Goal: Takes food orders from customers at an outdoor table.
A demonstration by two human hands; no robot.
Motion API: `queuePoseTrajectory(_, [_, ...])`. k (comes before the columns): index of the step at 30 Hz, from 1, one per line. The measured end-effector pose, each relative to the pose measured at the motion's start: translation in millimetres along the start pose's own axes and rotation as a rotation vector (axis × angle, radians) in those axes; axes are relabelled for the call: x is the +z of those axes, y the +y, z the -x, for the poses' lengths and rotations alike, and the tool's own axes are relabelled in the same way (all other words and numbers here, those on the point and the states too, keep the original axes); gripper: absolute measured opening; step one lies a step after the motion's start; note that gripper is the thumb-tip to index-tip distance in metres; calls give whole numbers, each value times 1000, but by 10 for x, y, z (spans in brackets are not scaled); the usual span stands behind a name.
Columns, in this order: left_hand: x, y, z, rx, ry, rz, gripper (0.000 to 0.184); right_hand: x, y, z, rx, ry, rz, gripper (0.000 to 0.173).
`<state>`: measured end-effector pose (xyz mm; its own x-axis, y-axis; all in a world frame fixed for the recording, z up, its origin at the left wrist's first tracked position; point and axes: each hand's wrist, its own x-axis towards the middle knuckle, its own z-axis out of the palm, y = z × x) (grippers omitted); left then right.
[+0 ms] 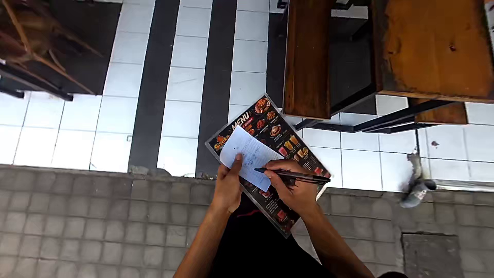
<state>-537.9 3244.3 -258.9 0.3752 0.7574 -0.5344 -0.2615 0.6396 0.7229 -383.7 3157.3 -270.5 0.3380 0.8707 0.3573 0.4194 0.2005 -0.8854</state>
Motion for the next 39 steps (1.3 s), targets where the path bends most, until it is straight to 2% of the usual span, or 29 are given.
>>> queuePoseTrajectory(2, [144,496,-696,-57,-43,-1,32,131,246,-798,-42,14,-12,15])
queuePoseTrajectory(4, [377,1110,-1383,-42,-94,0,33,247,429,-1745,-92,19,-35,15])
queuePoseTrajectory(8, [834,2220,-2378,-50,-165,-22,32,340,528,-3306,-127,7,-29,17])
queuePoseTrajectory(12, [1147,3138,-3368,-68,-202,41,33,499,732,-4647,-143,23,-32,15])
queuePoseTrajectory(17, [1403,3999,-4889,-67,-243,60,30,799,1348,-6240,-188,43,74,13])
queuePoseTrajectory(22, [1745,4984,-6554,-112,-232,44,32,1077,2028,-8015,-149,42,102,12])
queuePoseTrajectory(29, [2543,6335,-8500,-121,-330,-6,31,1064,2532,-10326,-168,112,192,13])
queuePoseTrajectory(34, [3057,6971,-9917,-129,-357,-9,31,1033,3179,-11771,-197,142,243,12])
queuePoseTrajectory(39, [3692,7553,-11490,-121,-328,8,30,894,4101,-13412,-186,268,258,11])
